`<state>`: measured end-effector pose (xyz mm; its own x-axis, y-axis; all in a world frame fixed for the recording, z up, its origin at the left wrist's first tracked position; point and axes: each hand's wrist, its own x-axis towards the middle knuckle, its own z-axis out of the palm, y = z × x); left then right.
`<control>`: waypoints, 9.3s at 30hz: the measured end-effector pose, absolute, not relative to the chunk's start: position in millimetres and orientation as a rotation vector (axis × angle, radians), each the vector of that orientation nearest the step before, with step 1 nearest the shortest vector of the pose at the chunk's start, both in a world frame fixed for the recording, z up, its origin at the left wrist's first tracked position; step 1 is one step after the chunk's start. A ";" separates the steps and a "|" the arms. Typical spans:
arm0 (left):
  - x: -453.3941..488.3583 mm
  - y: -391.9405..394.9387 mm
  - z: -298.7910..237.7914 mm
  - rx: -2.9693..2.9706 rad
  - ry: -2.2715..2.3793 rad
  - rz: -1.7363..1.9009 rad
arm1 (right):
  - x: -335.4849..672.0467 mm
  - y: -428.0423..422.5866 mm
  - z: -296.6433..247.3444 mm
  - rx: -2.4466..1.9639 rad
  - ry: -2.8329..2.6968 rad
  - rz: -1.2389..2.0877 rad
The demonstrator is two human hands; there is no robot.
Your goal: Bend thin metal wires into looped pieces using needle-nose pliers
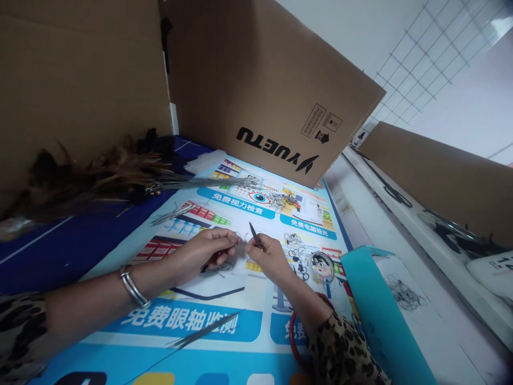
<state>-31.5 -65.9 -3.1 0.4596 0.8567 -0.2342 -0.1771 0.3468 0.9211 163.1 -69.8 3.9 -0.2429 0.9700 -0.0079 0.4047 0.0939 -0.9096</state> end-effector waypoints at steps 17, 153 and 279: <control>-35.1 -64.5 -10.1 1.094 0.881 0.846 | 166.2 -67.9 5.0 -1.392 -1.953 0.827; -42.2 -61.5 -8.5 1.326 0.889 0.862 | 165.5 -72.0 19.5 -1.768 -2.381 0.435; -44.5 -56.3 -6.3 1.249 0.907 0.874 | 163.7 -70.9 5.6 -1.723 -2.345 0.534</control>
<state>-44.5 -56.3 -6.3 0.3944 0.9151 -0.0839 -0.0503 0.1127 0.9924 163.7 -70.9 5.6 -0.3109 0.9483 -0.0643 0.8826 0.2630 -0.3897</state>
